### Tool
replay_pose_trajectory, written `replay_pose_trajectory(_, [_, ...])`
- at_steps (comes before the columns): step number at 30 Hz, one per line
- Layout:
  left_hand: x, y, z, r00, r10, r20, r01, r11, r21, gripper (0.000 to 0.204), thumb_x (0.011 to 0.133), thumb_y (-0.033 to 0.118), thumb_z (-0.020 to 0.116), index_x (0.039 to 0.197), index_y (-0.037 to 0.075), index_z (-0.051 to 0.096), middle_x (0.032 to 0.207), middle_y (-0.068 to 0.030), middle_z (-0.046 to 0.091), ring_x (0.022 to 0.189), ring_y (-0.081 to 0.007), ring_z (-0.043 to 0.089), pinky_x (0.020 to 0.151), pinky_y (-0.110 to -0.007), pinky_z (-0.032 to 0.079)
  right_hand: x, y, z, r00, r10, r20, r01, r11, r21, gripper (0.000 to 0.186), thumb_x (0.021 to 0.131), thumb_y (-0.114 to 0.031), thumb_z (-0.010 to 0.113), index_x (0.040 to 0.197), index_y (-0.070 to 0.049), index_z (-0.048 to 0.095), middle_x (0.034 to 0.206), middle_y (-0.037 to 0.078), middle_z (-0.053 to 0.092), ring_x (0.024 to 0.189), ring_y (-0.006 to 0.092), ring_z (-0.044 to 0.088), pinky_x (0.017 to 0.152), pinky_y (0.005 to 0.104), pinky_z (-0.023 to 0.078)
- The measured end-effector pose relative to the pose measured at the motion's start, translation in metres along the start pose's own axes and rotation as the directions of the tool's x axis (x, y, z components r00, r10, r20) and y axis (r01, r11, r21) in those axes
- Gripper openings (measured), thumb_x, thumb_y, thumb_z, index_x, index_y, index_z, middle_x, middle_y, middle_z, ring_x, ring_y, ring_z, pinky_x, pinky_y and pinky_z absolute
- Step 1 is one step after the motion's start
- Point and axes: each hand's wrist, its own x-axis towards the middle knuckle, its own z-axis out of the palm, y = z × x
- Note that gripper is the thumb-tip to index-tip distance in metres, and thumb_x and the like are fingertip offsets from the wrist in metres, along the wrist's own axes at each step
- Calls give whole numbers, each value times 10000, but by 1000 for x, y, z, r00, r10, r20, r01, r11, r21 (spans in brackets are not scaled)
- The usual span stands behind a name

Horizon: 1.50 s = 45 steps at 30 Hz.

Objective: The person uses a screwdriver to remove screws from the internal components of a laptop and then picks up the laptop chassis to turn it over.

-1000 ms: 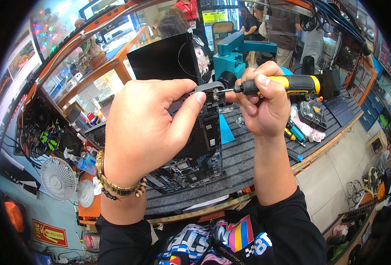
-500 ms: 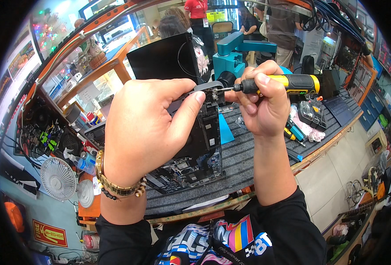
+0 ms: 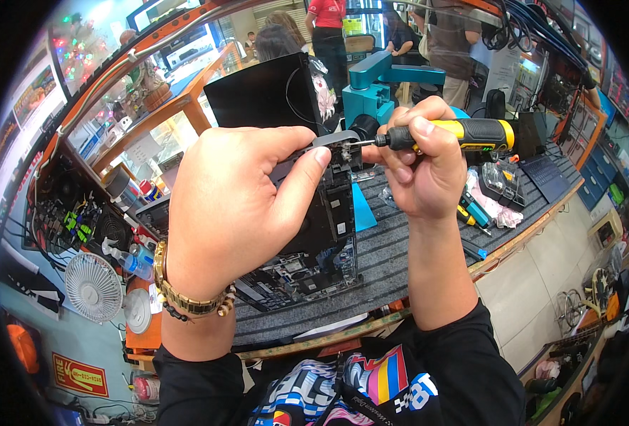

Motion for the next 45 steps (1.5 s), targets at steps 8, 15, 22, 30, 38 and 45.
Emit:
replay_pose_trajectory(8, [2, -3, 1, 999, 26, 27, -27, 999, 33, 201, 964, 134, 762, 992, -65, 775, 696, -174, 698, 552, -226, 637, 555, -319, 455, -2, -1, -2, 998, -51, 30, 52, 999, -16, 94, 997, -120, 619, 990, -31, 590, 665, 35, 509, 502, 94, 471, 796, 515, 689])
replay_pose_trajectory(15, [9, -19, 7, 995, -88, 46, 86, 996, 37, 248, 988, 158, 764, 1042, -83, 780, 748, -128, 756, 610, -88, 616, 568, -277, 462, -40, 16, 4, 946, -323, -3, 322, 945, -58, 199, 1051, -100, 602, 1229, -35, 538, 952, 115, 578, 715, 171, 590, 979, 605, 611])
replay_pose_trajectory(22, [13, -22, 11, 997, -68, 44, 67, 997, 24, 224, 987, 137, 759, 1004, -85, 774, 735, -128, 752, 623, -88, 632, 582, -270, 479, -44, 41, -6, 649, -648, 399, 706, 319, -632, 469, 853, 19, 835, 1251, -41, 596, 1008, 142, 628, 865, 242, 655, 911, 501, 648])
replay_pose_trajectory(30, [12, -26, 11, 997, -69, 39, 69, 997, 21, 207, 981, 119, 758, 997, -87, 772, 732, -125, 751, 629, -91, 642, 584, -270, 483, -40, 54, 1, 633, -612, 474, 701, 194, -686, 448, 853, 20, 829, 1235, -54, 607, 1032, 159, 631, 948, 326, 723, 919, 530, 652])
replay_pose_trajectory(38, [12, -25, 10, 999, -31, 34, 29, 998, 50, 192, 983, 110, 752, 999, -80, 773, 745, -121, 759, 632, -100, 652, 593, -271, 490, -39, 56, -1, 636, -572, 518, 688, 117, -716, 444, 910, 32, 779, 1293, -57, 573, 1076, 164, 623, 928, 324, 745, 801, 436, 639])
replay_pose_trajectory(45, [11, -26, 11, 998, -61, 30, 60, 997, 38, 201, 981, 118, 759, 1006, -81, 775, 765, -131, 768, 652, -101, 666, 609, -272, 503, -40, 58, 2, 645, -582, 496, 684, 150, -714, 444, 905, 45, 772, 1291, -53, 577, 1073, 167, 627, 888, 316, 747, 794, 432, 639])
